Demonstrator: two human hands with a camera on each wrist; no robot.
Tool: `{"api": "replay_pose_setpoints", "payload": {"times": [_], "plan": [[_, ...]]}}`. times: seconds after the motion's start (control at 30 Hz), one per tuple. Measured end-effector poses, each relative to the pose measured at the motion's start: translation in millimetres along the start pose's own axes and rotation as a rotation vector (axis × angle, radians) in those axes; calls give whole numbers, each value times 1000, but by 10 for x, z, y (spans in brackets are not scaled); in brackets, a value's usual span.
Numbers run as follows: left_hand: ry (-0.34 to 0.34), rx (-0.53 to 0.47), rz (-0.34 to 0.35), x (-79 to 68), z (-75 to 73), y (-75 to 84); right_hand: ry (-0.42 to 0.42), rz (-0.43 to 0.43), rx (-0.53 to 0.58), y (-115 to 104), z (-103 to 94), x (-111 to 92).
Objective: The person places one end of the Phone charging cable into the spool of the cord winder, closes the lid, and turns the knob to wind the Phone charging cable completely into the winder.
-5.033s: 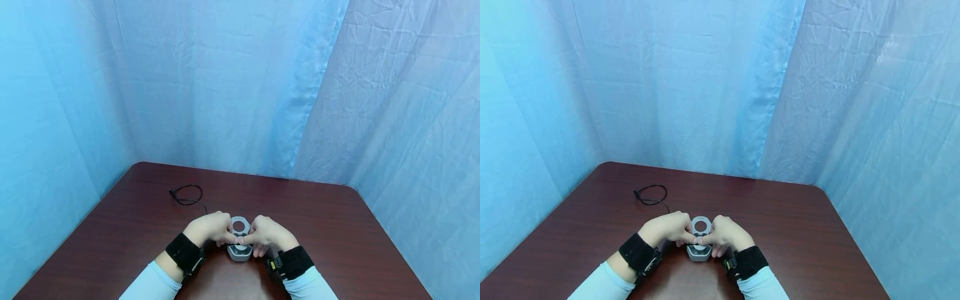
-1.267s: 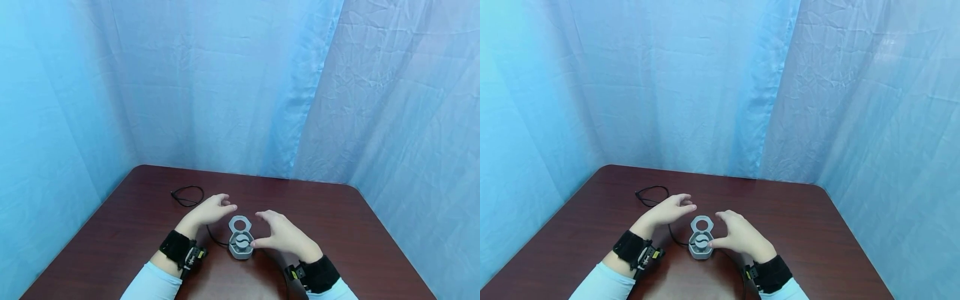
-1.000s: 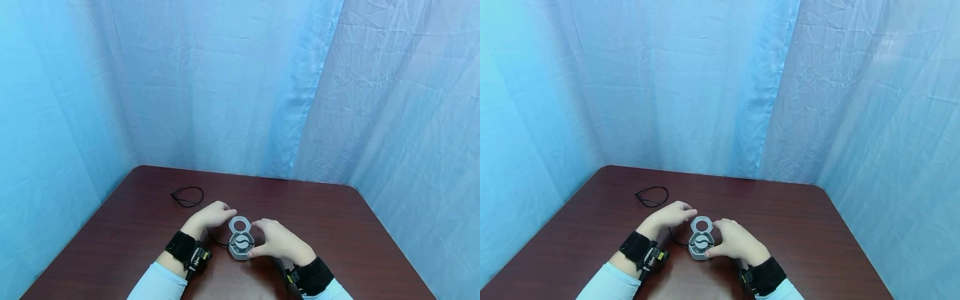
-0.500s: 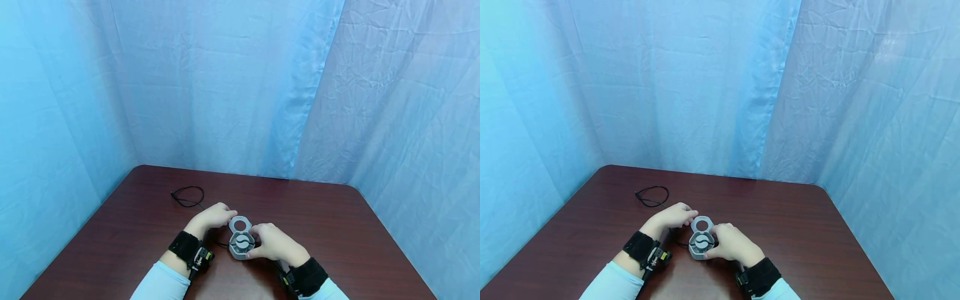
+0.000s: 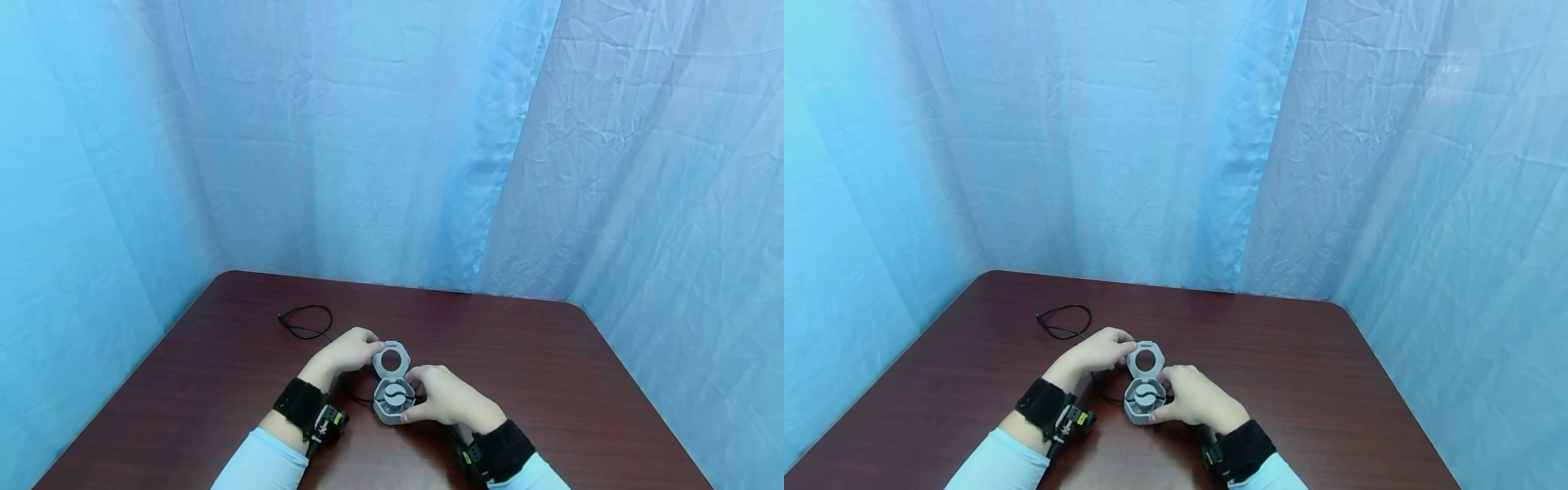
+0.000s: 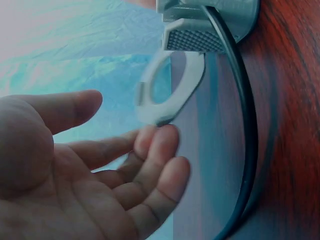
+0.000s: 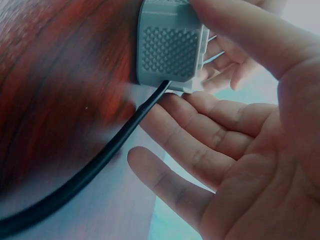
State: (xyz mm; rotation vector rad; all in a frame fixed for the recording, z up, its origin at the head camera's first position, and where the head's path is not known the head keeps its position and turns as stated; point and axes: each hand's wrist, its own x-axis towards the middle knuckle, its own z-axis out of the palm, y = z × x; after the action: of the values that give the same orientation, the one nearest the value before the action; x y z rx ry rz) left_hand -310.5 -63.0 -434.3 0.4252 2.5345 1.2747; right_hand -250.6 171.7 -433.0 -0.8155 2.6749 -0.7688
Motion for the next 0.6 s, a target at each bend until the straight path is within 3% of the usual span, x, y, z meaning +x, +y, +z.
{"api": "replay_pose_setpoints", "payload": {"times": [0.3,0.6], "plan": [[46,121,83,-7,-6,31,-32,15,33,73,-1,-2],[-44,142,134,-152,-113,159,-55,42,114,114,-8,3]]}}
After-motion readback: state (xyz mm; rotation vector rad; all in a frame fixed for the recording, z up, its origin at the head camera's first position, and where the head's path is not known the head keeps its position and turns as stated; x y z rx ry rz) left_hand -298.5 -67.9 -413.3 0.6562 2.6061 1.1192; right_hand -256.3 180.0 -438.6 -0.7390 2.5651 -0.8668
